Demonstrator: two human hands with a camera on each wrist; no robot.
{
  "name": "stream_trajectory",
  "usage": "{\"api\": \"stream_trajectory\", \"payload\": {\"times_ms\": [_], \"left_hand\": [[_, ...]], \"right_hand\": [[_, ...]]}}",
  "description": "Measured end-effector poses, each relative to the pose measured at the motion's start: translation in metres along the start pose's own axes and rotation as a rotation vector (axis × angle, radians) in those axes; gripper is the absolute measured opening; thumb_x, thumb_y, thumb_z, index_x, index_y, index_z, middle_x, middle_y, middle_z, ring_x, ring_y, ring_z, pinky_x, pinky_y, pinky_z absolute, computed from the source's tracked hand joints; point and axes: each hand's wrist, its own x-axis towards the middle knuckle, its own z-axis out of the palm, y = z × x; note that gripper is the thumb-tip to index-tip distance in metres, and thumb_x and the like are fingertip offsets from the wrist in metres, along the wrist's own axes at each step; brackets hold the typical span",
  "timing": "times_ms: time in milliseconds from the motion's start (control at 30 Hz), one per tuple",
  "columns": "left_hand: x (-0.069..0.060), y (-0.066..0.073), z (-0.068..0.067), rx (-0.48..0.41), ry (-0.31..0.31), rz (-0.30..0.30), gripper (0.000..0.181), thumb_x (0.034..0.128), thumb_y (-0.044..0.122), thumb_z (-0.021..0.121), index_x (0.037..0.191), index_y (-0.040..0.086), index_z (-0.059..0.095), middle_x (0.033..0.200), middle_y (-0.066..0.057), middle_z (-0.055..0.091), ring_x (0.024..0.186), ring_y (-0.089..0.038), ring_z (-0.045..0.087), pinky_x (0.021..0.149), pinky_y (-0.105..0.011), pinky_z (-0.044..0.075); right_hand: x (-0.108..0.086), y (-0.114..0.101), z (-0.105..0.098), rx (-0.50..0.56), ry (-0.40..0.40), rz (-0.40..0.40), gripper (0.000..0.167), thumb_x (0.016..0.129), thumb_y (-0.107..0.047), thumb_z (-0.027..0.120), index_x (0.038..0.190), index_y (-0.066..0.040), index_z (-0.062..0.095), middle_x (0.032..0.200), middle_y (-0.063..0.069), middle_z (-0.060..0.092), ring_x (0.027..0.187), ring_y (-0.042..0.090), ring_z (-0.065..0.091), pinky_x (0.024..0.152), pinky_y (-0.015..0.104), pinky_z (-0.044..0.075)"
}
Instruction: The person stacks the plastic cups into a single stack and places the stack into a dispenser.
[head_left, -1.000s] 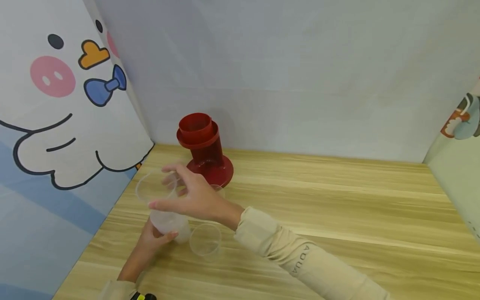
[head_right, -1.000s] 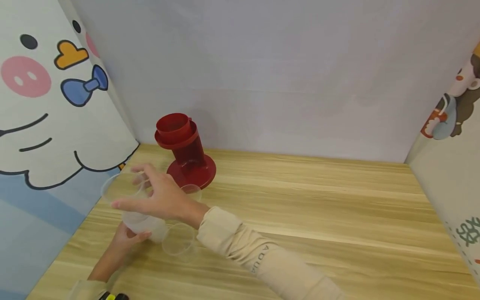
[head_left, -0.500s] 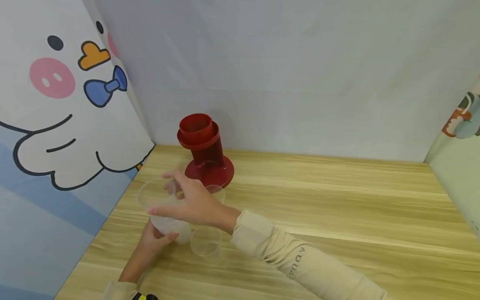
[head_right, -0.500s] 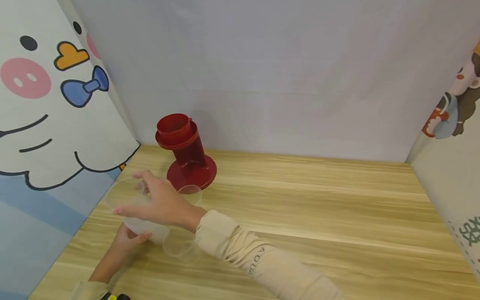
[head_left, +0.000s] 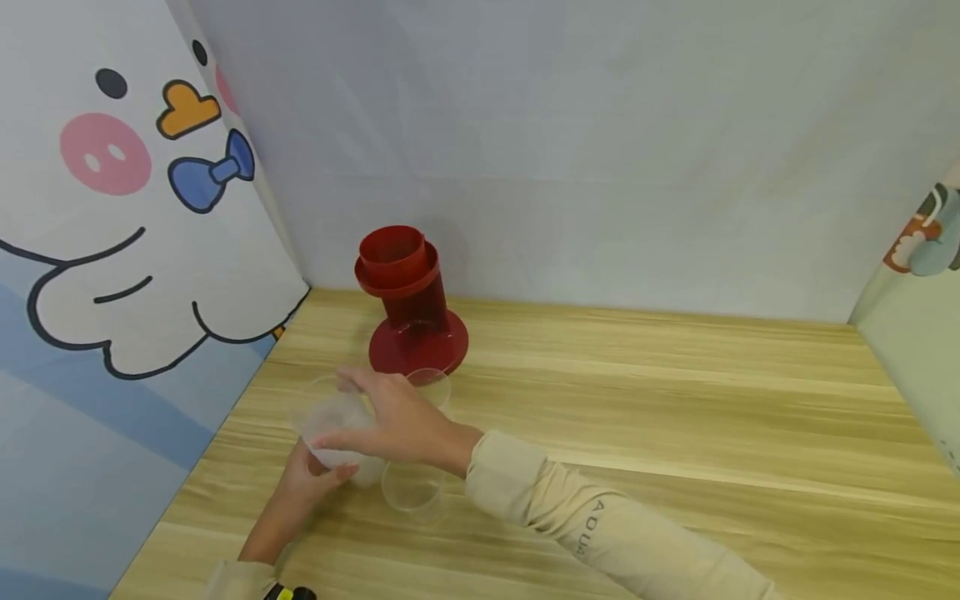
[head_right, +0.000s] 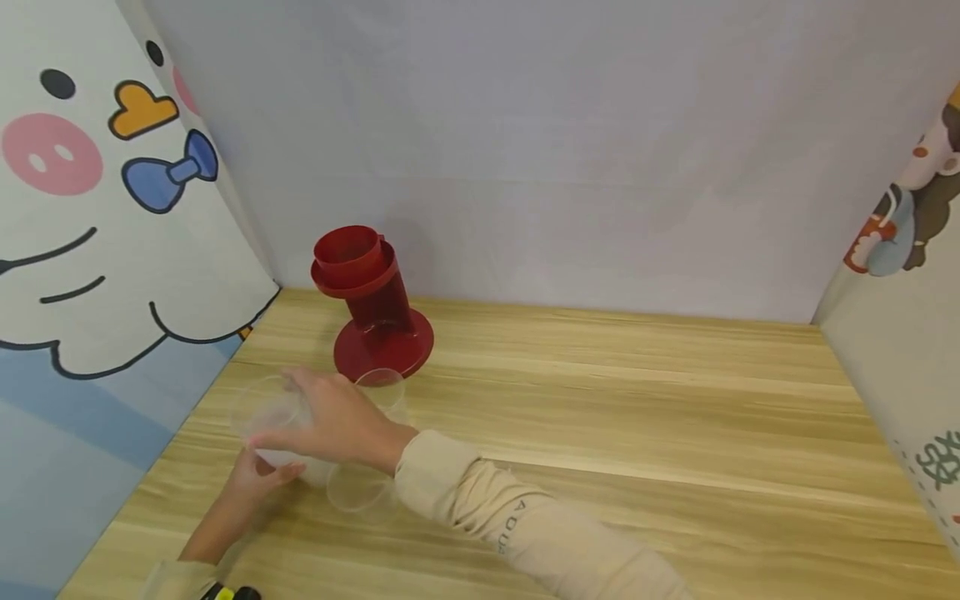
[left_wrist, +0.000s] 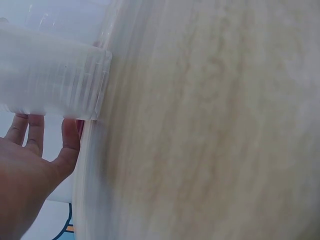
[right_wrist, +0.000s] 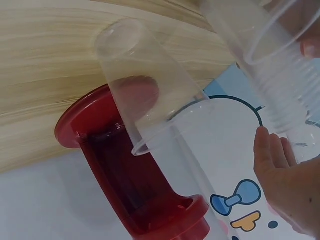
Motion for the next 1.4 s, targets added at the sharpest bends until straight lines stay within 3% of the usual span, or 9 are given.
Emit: {"api": "stream_trajectory", "payload": {"times_ms": [300, 467, 667, 900, 1100, 1400], "left_hand": [[0.002, -0.004, 0.003, -0.037, -0.002, 0.014, 0.057, 0.0838, 0.000, 0.065, 0.132, 0.003, 0.034, 0.119, 0.000, 0.049, 0.103, -0.007, 0.052, 0.084, -0.020, 0.044], [0.001, -0.002, 0.004, -0.037, -0.003, 0.026, 0.058, 0.0837, 0.001, 0.065, 0.132, 0.000, 0.034, 0.118, -0.002, 0.049, 0.102, -0.009, 0.052, 0.083, -0.021, 0.045], [0.000, -0.001, 0.003, -0.026, 0.003, 0.013, 0.059, 0.0830, 0.001, 0.065, 0.133, -0.002, 0.033, 0.118, -0.005, 0.048, 0.102, -0.009, 0.052, 0.083, -0.021, 0.044], [0.000, 0.000, 0.002, -0.008, 0.018, 0.004, 0.062, 0.0819, 0.000, 0.065, 0.135, -0.003, 0.032, 0.118, -0.007, 0.047, 0.102, -0.009, 0.051, 0.083, -0.020, 0.044], [0.001, 0.000, 0.002, -0.005, 0.023, -0.005, 0.066, 0.0812, 0.000, 0.066, 0.136, -0.001, 0.029, 0.118, -0.007, 0.045, 0.102, -0.008, 0.050, 0.082, -0.020, 0.044], [0.001, -0.001, 0.002, -0.034, 0.042, -0.024, 0.064, 0.0805, -0.002, 0.065, 0.134, -0.002, 0.029, 0.116, -0.006, 0.047, 0.100, -0.008, 0.052, 0.082, -0.020, 0.045]], "right_hand": [[-0.004, 0.007, 0.004, -0.041, -0.008, 0.033, 0.074, 0.081, -0.046, 0.071, 0.138, -0.006, 0.044, 0.131, 0.005, 0.055, 0.102, 0.008, 0.055, 0.083, 0.014, 0.043], [-0.007, 0.008, 0.007, -0.071, -0.021, 0.062, 0.075, 0.083, -0.048, 0.068, 0.140, -0.006, 0.042, 0.137, 0.004, 0.051, 0.112, 0.010, 0.053, 0.091, 0.018, 0.042], [-0.009, 0.012, 0.010, -0.121, -0.023, 0.040, 0.073, 0.085, -0.046, 0.066, 0.141, -0.005, 0.042, 0.139, 0.003, 0.048, 0.122, 0.008, 0.047, 0.099, 0.020, 0.036], [-0.011, 0.014, 0.011, -0.100, -0.045, 0.065, 0.070, 0.086, -0.046, 0.065, 0.140, -0.006, 0.044, 0.137, 0.002, 0.050, 0.120, 0.007, 0.048, 0.098, 0.022, 0.037], [-0.013, 0.013, 0.008, -0.081, -0.040, 0.038, 0.065, 0.088, -0.041, 0.065, 0.138, -0.005, 0.045, 0.136, 0.002, 0.051, 0.120, 0.010, 0.049, 0.098, 0.021, 0.038], [-0.021, 0.007, -0.004, -0.045, -0.023, 0.035, 0.061, 0.085, -0.041, 0.068, 0.135, -0.010, 0.050, 0.126, 0.001, 0.054, 0.112, 0.012, 0.051, 0.093, 0.022, 0.041]]}}
